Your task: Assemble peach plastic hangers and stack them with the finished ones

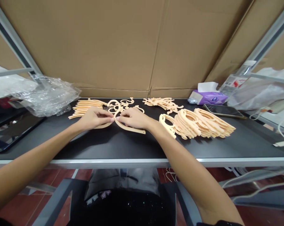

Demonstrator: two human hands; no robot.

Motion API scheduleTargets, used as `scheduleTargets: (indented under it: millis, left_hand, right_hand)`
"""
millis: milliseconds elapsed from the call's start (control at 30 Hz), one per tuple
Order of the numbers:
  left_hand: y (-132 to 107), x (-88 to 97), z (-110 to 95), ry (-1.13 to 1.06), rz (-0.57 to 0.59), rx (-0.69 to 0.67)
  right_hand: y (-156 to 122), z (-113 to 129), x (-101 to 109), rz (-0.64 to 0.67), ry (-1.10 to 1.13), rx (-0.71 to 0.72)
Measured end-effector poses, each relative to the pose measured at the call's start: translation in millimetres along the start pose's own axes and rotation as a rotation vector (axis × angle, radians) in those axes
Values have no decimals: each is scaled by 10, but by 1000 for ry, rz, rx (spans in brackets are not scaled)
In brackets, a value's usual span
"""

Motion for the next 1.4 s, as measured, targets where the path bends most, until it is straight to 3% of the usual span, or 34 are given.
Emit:
scheduleTargets:
  millis: [133, 400, 867, 1400]
  left_hand:
    - [8, 41, -3, 60, -33, 14]
    - [-12, -46, 78, 147, 44, 50]
    - [-59, -147, 26, 385, 73, 92]
    - [-83, -169, -22, 435, 92, 24]
  right_hand:
    - [0, 10, -37, 16, -56, 8]
    - [2, 18, -84, 38, -136, 18]
    - [9, 45, -158, 20, -176, 71]
    - [3, -43, -15, -45, -451, -35]
Point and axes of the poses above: each hand's wrist, its own y-axis towards the middle knuckle, its own x-axis out of the back of the hand, z = x × y, the point moved 10 cm from there along y, towards the middle knuckle, and after that the axes turned 7 degrees about -y, right-handed, at the moved point
